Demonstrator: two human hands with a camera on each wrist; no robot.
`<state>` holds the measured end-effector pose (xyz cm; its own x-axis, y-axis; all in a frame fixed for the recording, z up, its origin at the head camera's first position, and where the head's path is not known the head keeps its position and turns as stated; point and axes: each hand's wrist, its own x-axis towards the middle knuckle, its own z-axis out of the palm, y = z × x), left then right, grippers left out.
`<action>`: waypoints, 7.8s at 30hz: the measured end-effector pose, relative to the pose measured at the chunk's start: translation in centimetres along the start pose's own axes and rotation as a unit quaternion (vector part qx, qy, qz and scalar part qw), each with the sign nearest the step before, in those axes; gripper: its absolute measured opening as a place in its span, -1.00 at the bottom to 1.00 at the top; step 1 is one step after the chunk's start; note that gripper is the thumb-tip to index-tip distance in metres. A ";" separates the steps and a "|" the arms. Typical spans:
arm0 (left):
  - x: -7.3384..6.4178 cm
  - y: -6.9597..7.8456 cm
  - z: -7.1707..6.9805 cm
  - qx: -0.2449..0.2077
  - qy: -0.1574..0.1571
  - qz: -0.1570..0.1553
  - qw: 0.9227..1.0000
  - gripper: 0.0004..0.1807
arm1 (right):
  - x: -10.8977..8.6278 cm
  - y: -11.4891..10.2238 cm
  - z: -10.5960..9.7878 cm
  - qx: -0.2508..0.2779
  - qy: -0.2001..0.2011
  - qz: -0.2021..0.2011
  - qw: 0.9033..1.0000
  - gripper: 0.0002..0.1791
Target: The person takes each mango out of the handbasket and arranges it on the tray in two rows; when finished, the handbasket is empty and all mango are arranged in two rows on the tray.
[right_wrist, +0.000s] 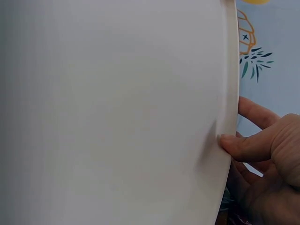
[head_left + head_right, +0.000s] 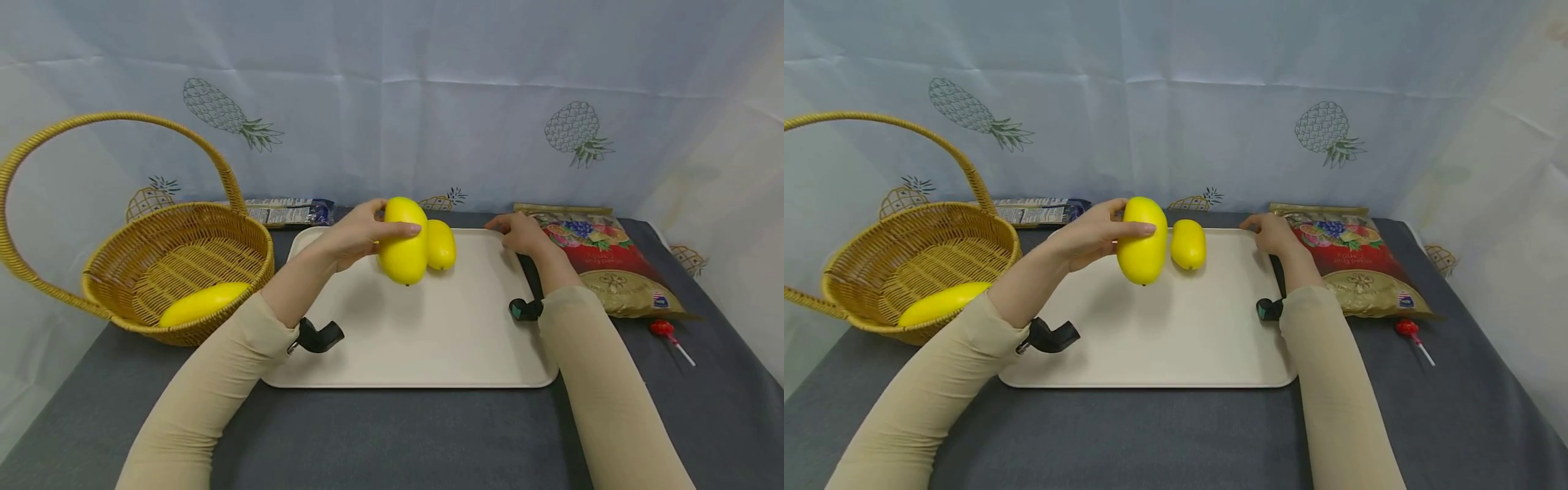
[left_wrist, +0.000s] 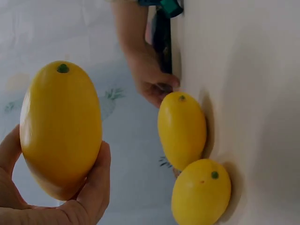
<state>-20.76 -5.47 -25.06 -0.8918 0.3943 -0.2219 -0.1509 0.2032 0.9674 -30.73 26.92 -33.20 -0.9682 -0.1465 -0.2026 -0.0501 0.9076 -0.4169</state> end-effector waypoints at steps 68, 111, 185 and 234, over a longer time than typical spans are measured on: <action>2.5 -6.9 7.3 0.186 -0.044 -0.009 0.982 -0.50 | -0.1 0.0 0.1 -0.008 0.010 -0.015 1.000 -0.41; -1.2 -0.1 2.2 0.278 0.028 0.020 0.960 -0.14 | -0.2 0.0 0.0 0.002 0.005 -0.012 1.000 -0.40; -7.8 -6.2 -24.0 0.256 -0.276 -0.206 0.903 -0.21 | -0.1 0.1 0.0 0.000 0.006 -0.020 1.000 -0.38; -7.2 -7.4 -24.2 0.332 -0.074 -0.181 0.923 -0.11 | -0.1 0.2 -0.1 0.000 0.003 -0.020 1.000 -0.37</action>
<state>-23.54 -31.46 -27.67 -0.7587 0.3003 -0.5781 -0.0895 0.8310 0.5491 -30.67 27.10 -33.19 -0.9669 -0.1795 -0.1810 -0.0881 0.9016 -0.4235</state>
